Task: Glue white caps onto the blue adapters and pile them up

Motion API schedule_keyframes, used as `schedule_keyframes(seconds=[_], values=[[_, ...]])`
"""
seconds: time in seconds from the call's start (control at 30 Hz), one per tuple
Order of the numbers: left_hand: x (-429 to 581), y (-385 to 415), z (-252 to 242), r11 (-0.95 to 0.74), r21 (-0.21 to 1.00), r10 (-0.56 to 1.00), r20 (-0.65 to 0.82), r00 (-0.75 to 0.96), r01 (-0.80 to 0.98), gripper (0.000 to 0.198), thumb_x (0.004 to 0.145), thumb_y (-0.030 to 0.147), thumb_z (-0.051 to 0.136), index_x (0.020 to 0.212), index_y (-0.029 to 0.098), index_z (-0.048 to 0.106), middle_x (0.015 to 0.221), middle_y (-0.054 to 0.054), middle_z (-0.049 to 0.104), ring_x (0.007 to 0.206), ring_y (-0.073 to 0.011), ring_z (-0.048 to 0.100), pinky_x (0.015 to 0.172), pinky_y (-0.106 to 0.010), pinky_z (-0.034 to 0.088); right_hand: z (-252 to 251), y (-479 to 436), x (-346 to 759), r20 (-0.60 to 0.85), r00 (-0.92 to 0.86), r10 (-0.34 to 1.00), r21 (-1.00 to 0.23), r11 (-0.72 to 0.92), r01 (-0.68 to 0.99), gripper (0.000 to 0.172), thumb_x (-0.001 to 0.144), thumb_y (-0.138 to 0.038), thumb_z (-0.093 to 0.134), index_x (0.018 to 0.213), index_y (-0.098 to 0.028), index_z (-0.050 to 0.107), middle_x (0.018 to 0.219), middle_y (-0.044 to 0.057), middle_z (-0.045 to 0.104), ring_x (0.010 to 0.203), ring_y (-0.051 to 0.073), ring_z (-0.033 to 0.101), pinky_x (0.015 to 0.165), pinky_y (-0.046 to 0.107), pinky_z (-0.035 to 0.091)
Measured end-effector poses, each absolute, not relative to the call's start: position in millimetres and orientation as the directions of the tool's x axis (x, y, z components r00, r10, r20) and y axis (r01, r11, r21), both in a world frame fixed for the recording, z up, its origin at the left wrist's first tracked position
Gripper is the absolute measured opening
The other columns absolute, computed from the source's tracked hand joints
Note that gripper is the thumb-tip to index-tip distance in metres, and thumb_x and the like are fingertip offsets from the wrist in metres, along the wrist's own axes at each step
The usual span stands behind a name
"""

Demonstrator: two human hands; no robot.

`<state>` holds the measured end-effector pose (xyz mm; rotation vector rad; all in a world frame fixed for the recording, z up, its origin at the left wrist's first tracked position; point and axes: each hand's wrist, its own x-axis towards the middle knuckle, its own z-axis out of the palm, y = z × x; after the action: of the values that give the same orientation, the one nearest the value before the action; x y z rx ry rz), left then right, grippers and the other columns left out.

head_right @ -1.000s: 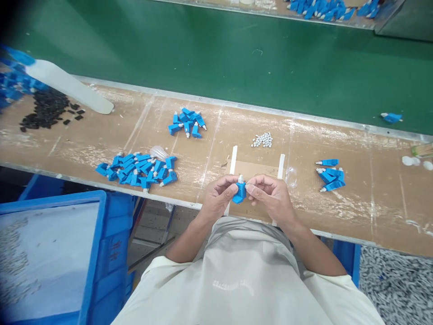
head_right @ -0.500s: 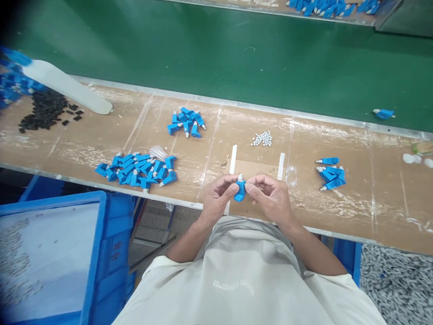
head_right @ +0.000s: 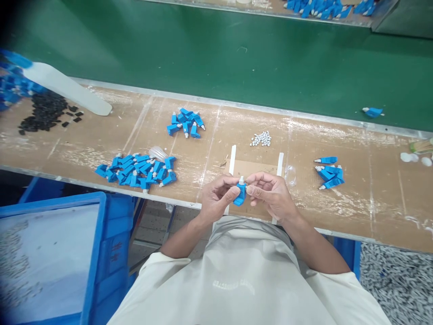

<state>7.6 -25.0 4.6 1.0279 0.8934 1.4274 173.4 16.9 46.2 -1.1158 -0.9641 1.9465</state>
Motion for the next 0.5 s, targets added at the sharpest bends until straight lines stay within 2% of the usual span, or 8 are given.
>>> schedule_keyframes(seconds=[0.37, 0.43, 0.5], values=[[8.0, -27.3, 11.1, -0.136, 0.937, 0.985, 0.163, 0.056, -0.321, 0.03, 0.092, 0.047, 0.07, 0.101, 0.018, 0.074, 0.078, -0.001, 0.064, 0.062, -0.0091, 0.06, 0.054, -0.02, 0.047, 48.1, 14.5, 174.9, -0.403, -0.478, 0.78, -0.812, -0.546, -0.206, 0.044, 0.061, -0.041, 0.097, 0.084, -0.019, 0.066, 0.069, -0.004, 0.062, 0.053, 0.008, 0.059, 0.039, 0.014, 0.05], [3.1, -24.4, 10.4, -0.167, 0.954, 0.981, 0.186, 0.055, -0.249, 0.031, 0.093, 0.047, 0.069, 0.102, 0.018, 0.074, 0.082, -0.003, 0.067, 0.064, -0.01, 0.062, 0.056, -0.022, 0.049, 48.1, 15.7, 174.8, -0.403, -0.457, 0.793, -0.828, -0.528, -0.186, 0.047, 0.06, -0.043, 0.098, 0.085, -0.019, 0.067, 0.068, -0.003, 0.061, 0.053, 0.008, 0.058, 0.038, 0.015, 0.05], [-9.9, -12.5, 8.6, -0.23, 0.972, 0.973, 0.23, -0.009, -0.055, 0.029, 0.094, 0.046, 0.067, 0.104, 0.019, 0.074, 0.086, -0.004, 0.07, 0.068, -0.0118, 0.065, 0.061, -0.024, 0.052, 48.0, 16.9, 177.4, -0.397, -0.399, 0.827, -0.864, -0.483, -0.141, 0.049, 0.059, -0.045, 0.097, 0.087, -0.018, 0.068, 0.066, -0.003, 0.061, 0.053, 0.009, 0.058, 0.038, 0.016, 0.05]])
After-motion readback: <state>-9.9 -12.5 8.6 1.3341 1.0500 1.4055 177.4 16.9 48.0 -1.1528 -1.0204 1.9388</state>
